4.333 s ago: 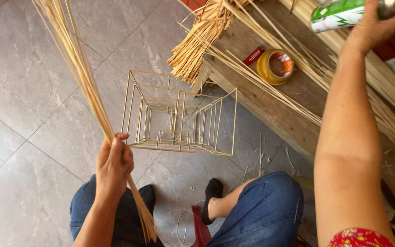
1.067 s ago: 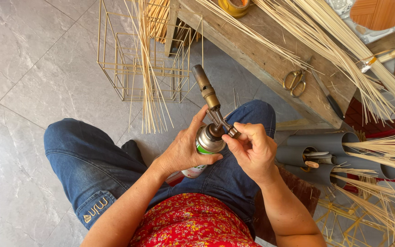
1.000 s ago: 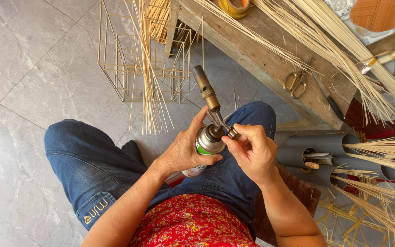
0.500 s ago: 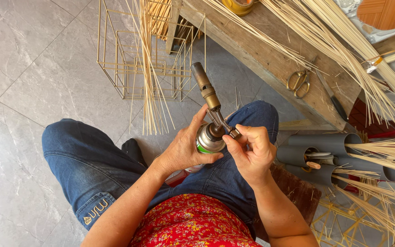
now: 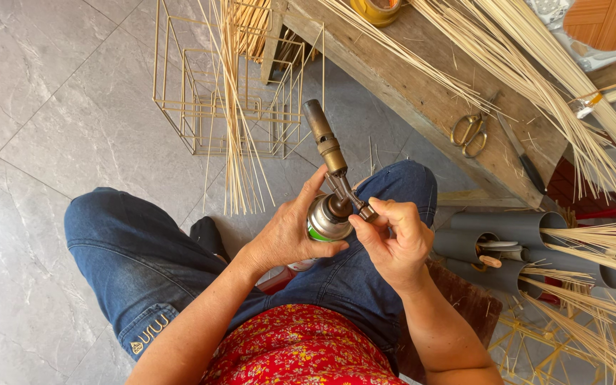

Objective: The person sits on a low stool and uses a knife to sharpen the ends of multiple thin bamboo sticks one by one. After sharpening several sticks, the person uses a handheld blowtorch to heat the tips of a bundle of sticks.

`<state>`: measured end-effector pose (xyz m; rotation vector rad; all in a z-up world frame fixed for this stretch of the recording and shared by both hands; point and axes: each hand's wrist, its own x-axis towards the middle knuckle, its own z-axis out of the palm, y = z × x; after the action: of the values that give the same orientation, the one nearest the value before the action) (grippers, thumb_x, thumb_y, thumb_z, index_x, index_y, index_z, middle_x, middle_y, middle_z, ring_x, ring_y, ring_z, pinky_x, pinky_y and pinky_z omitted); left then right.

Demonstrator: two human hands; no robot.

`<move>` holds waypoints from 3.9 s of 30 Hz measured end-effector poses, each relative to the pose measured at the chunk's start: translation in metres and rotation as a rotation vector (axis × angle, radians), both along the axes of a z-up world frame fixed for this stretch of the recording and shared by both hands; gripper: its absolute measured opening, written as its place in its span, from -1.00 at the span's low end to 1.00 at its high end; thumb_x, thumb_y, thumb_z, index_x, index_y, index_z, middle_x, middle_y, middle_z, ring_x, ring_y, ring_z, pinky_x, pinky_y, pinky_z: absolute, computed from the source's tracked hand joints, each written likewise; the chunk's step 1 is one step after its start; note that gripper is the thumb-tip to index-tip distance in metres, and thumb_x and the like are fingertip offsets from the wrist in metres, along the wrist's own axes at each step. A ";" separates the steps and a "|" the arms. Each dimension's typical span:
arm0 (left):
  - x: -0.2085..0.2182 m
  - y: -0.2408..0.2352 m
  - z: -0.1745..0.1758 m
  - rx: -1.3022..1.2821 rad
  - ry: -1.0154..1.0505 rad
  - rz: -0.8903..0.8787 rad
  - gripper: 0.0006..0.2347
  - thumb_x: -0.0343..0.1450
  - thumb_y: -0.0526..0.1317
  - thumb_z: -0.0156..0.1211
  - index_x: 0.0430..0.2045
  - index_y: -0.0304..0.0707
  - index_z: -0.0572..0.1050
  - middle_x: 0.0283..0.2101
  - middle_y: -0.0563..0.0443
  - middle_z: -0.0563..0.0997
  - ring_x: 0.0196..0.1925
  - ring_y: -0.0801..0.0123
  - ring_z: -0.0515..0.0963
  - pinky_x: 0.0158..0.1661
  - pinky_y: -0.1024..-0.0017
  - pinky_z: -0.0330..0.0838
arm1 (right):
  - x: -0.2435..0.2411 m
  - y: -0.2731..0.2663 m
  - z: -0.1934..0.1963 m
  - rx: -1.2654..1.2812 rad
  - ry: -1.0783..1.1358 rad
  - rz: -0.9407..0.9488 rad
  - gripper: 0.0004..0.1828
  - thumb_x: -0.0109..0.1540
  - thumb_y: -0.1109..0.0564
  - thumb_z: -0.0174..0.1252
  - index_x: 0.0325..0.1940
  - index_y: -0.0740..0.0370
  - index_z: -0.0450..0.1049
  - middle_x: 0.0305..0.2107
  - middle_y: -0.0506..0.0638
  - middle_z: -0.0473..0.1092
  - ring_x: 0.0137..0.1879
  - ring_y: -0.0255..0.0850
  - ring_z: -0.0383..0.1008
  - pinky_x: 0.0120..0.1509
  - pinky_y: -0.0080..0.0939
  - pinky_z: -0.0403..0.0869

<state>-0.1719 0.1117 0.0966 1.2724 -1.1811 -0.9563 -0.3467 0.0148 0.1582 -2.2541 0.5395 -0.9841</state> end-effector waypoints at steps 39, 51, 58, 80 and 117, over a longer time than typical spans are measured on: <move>0.036 -0.009 -0.017 0.040 0.091 -0.069 0.07 0.16 -0.09 0.57 0.50 -0.30 -0.13 0.23 -0.33 0.54 0.32 -0.10 0.54 0.31 0.19 0.39 | 0.211 -0.285 -0.076 -0.075 0.103 -0.071 -0.83 0.43 0.20 0.09 0.07 0.25 0.52 -0.15 0.11 0.58 0.01 -0.06 0.66 0.07 -0.17 0.56; 0.058 -0.024 -0.025 0.076 0.117 -0.117 0.10 0.14 -0.10 0.60 0.53 -0.22 -0.12 0.26 -0.28 0.54 0.34 -0.09 0.54 0.31 0.15 0.35 | 0.316 -0.365 -0.131 -0.192 0.909 -0.460 -0.60 0.33 -0.13 0.19 0.10 0.16 0.50 0.05 0.26 0.37 0.26 0.14 0.28 0.19 0.24 0.32; 0.059 -0.024 -0.031 0.118 0.153 -0.107 0.10 0.13 -0.08 0.58 0.55 -0.16 -0.13 0.26 -0.26 0.55 0.33 -0.09 0.56 0.28 0.12 0.36 | 0.329 -0.390 -0.146 -0.168 0.911 -0.533 -0.51 0.31 -0.21 0.22 0.09 0.22 0.47 -0.17 0.24 0.45 0.03 0.12 0.42 0.01 0.21 0.41; 0.062 -0.035 -0.023 0.045 0.083 0.002 0.12 0.13 -0.07 0.62 0.52 -0.15 -0.16 0.32 -0.35 0.46 0.36 -0.17 0.49 0.30 0.05 0.25 | 0.205 -0.313 -0.049 1.074 -0.561 0.254 -0.91 0.23 0.18 0.13 -0.21 0.19 0.38 -0.32 0.00 0.43 -0.09 -0.14 0.51 0.10 -0.07 0.56; 0.008 0.020 0.017 -0.060 -0.031 -0.006 0.10 0.12 -0.07 0.59 0.50 -0.19 -0.15 0.05 -0.20 0.63 0.13 0.01 0.67 0.19 0.18 0.52 | 0.001 0.005 0.044 -0.123 -0.010 0.172 -0.58 0.14 0.27 0.46 0.06 0.21 0.54 -0.31 -0.10 0.47 -0.45 -0.50 0.31 -0.39 -0.45 0.30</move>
<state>-0.1641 0.1314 0.1135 1.2409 -1.2295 -0.9018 -0.3460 0.0200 0.2018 -2.3575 0.2808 -0.9638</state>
